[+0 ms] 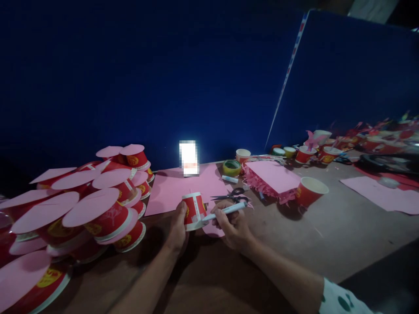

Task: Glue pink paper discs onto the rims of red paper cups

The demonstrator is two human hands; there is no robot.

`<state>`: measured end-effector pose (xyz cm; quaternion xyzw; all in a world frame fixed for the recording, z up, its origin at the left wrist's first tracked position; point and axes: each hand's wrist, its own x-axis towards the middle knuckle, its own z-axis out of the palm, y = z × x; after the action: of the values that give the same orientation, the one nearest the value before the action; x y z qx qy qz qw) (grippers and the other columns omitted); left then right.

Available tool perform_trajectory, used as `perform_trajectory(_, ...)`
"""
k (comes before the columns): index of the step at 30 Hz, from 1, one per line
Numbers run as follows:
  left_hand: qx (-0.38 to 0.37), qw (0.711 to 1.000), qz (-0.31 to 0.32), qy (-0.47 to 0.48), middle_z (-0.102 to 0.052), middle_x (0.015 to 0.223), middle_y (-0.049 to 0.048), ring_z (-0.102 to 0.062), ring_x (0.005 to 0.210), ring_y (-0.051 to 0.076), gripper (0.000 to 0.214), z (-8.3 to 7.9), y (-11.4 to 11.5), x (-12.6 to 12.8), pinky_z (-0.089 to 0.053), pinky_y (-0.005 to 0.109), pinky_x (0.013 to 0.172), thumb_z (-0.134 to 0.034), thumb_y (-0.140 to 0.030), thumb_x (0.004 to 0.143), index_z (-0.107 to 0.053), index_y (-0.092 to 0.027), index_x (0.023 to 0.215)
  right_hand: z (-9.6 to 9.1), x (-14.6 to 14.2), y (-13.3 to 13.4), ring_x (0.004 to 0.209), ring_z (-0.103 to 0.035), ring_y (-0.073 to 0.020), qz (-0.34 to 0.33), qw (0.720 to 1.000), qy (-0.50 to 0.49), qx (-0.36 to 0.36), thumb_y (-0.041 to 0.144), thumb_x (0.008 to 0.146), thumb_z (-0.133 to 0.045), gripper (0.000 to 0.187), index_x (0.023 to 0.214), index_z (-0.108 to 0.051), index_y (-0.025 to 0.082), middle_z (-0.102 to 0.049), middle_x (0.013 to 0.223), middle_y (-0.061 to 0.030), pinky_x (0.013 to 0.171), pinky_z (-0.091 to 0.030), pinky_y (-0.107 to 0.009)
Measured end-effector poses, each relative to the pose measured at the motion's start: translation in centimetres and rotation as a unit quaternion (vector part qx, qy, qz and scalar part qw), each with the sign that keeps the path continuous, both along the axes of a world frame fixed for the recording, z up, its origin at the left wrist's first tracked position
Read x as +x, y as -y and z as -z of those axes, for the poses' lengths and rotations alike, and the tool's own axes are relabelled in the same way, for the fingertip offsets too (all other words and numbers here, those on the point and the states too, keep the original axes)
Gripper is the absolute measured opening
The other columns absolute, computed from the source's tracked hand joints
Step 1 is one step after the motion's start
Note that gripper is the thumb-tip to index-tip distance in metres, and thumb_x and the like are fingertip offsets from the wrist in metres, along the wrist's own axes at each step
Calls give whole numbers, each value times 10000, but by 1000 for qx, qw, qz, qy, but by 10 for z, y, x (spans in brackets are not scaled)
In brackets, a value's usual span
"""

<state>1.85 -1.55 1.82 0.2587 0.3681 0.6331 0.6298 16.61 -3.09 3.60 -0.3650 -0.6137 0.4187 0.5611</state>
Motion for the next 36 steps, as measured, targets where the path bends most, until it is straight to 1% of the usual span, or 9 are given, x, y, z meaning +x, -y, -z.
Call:
perform_trajectory(5, -4, 1000, 25, -2, -712, 864, 77, -671, 830, 238, 459, -4, 2, 0, -502, 358, 781, -627, -489, 741, -607, -120, 1014, 3, -3, 1, 528, -512, -104, -43, 999, -2, -28, 319, 874, -519, 181, 780, -568, 172, -574, 621, 4, 474, -396, -201)
perform_trajectory(9, 2, 999, 32, 7, -714, 895, 89, -671, 847, 243, 491, -2, 2, 0, -497, 364, 798, -608, -487, 760, -591, -113, 1078, 2, -2, -1, 548, -536, -110, -17, 999, -26, -18, 329, 870, -527, 190, 786, -581, 168, -583, 629, -2, 491, -419, -205)
perform_trajectory(12, -5, 999, 37, 17, -714, 916, 92, -671, 853, 245, 494, -1, 1, 0, -498, 368, 802, -592, -483, 775, -585, -117, 1106, 0, -2, -1, 547, -542, -110, -30, 999, -29, -24, 343, 870, -529, 203, 780, -584, 169, -587, 625, -1, 497, -430, -207)
perform_trajectory(15, -4, 999, 35, 18, -716, 917, 91, -673, 851, 250, 486, -2, 1, 0, -503, 374, 794, -596, -474, 775, -588, -125, 1112, 0, -3, -1, 509, -525, -102, -37, 998, -36, -31, 362, 866, -534, 222, 776, -588, 166, -582, 600, 6, 473, -421, -203)
perform_trajectory(18, -8, 999, 46, 21, -718, 912, 94, -675, 843, 261, 489, -5, 3, 1, -508, 385, 785, -606, -470, 766, -593, -122, 1110, 1, -4, -1, 560, -555, -114, -28, 997, -58, -29, 369, 854, -557, 211, 821, -601, 165, -607, 647, -12, 510, -449, -215)
perform_trajectory(23, -11, 998, 55, 23, -720, 902, 102, -676, 846, 268, 493, -8, 4, 1, -511, 388, 788, -583, -479, 780, -600, -112, 1109, 0, -5, -1, 507, -515, -93, -37, 997, -61, -40, 361, 857, -559, 220, 767, -598, 164, -583, 596, 5, 473, -411, -194)
perform_trajectory(31, -20, 996, 72, 42, -725, 882, 114, -682, 835, 271, 517, -8, 4, 1, -511, 395, 799, -558, -499, 788, -608, -94, 1105, -1, -4, -2, 500, -502, -85, -42, 996, -71, -47, 362, 863, -555, 230, 755, -583, 161, -577, 587, 11, 467, -401, -188)
perform_trajectory(33, -21, 995, 82, 46, -726, 881, 116, -682, 837, 274, 528, -9, 4, 1, -509, 396, 803, -564, -508, 780, -612, -94, 1104, -1, -5, -2, 511, -512, -91, -36, 995, -82, -49, 373, 858, -559, 229, 769, -583, 162, -586, 600, 6, 479, -415, -196)
perform_trajectory(36, -21, 995, 82, 46, -726, 887, 114, -681, 838, 275, 531, -10, 3, 1, -506, 396, 810, -585, -504, 765, -613, -98, 1107, 1, -4, -2, 527, -526, -94, -52, 994, -80, -51, 366, 860, -559, 214, 800, -586, 162, -594, 622, 2, 489, -423, -197)
